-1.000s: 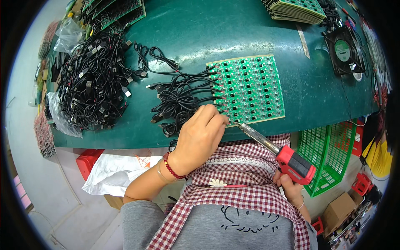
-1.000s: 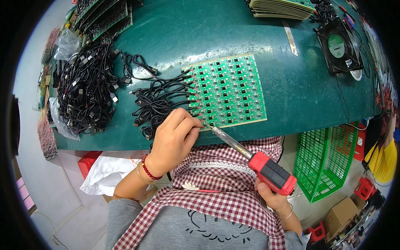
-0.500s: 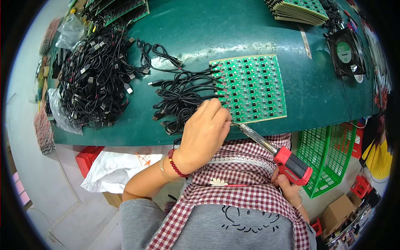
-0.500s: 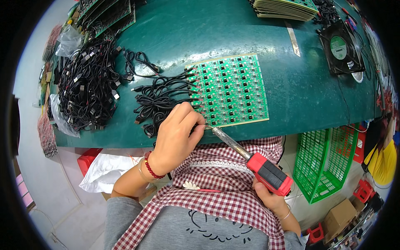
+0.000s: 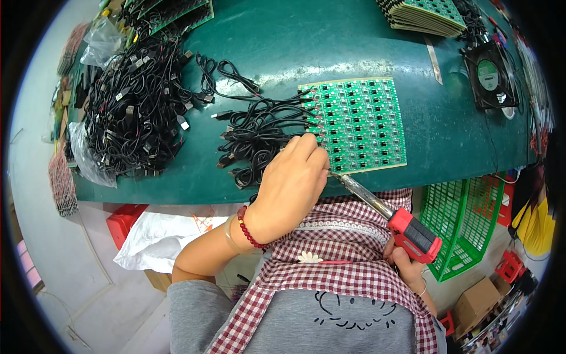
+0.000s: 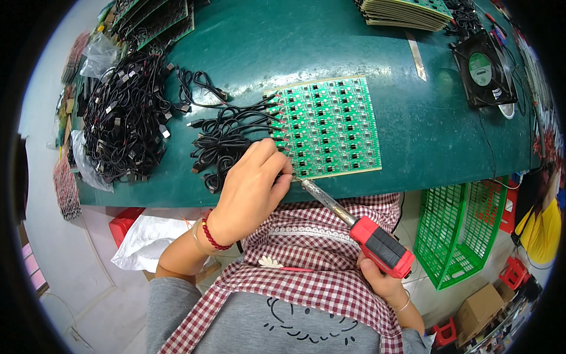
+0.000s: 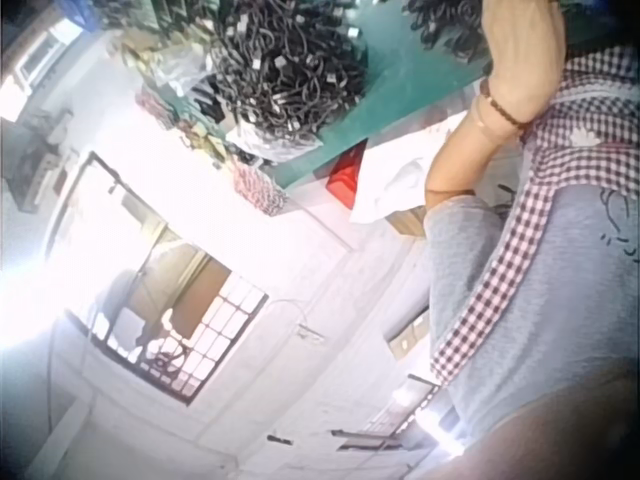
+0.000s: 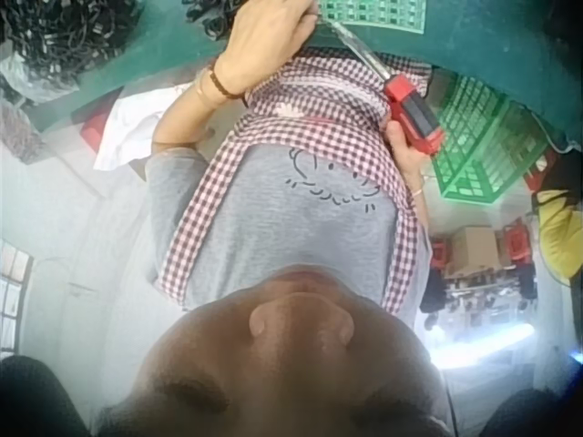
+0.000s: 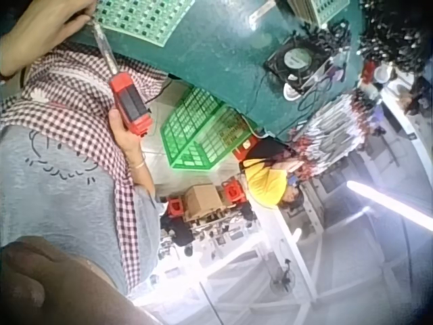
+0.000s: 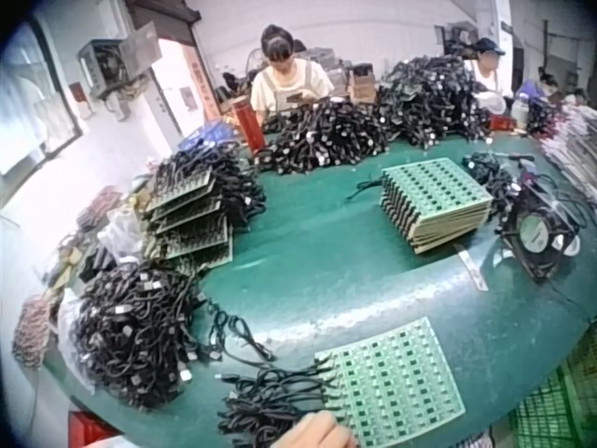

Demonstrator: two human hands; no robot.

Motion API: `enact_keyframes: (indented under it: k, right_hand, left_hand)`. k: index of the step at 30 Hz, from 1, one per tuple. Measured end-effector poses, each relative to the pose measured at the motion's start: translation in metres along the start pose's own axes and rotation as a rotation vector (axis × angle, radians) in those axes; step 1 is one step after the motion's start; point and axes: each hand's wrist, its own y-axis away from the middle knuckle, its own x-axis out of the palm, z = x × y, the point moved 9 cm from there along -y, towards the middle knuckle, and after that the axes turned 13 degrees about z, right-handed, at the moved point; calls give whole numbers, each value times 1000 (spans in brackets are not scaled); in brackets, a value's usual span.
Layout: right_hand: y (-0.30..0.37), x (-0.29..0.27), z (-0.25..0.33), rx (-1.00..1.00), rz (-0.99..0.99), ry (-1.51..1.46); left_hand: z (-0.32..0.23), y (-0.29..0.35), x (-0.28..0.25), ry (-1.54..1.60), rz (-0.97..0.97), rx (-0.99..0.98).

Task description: The person solders cables onto a circuit board using a soldering iron while aligning the wires by hand. The person receives a plastic bag from another person, sets it on the table, and solders cables to the circuit board.

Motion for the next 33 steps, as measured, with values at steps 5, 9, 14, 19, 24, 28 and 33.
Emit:
enact_keyframes:
  k: [5, 9, 14, 19, 24, 28, 33]
  right_hand:
    - [5, -1, -1, -19, -27, -58]
    - [4, -4, 1, -37, -82, -135]
    - [0, -5, 5, -57, -85, -108]
    - [-12, -15, 32, -206, -195, -116]
    - [-44, -22, 66, -397, -326, -257]
    - [-71, -18, 81, -482, -270, -391]
    - [-96, -11, 80, -449, -262, -417]
  left_hand:
    - [0, -2, 2, -29, 27, -7]
    - [0, -4, 3, -40, 32, -5]
    - [0, -6, 2, -55, 36, -15]
    - [-6, 2, 0, -202, -9, 21]
    - [-30, 35, -11, -461, -45, 55]
    - [-1, 74, -24, -424, -11, -334]
    - [-16, 73, -20, -486, 69, -39]
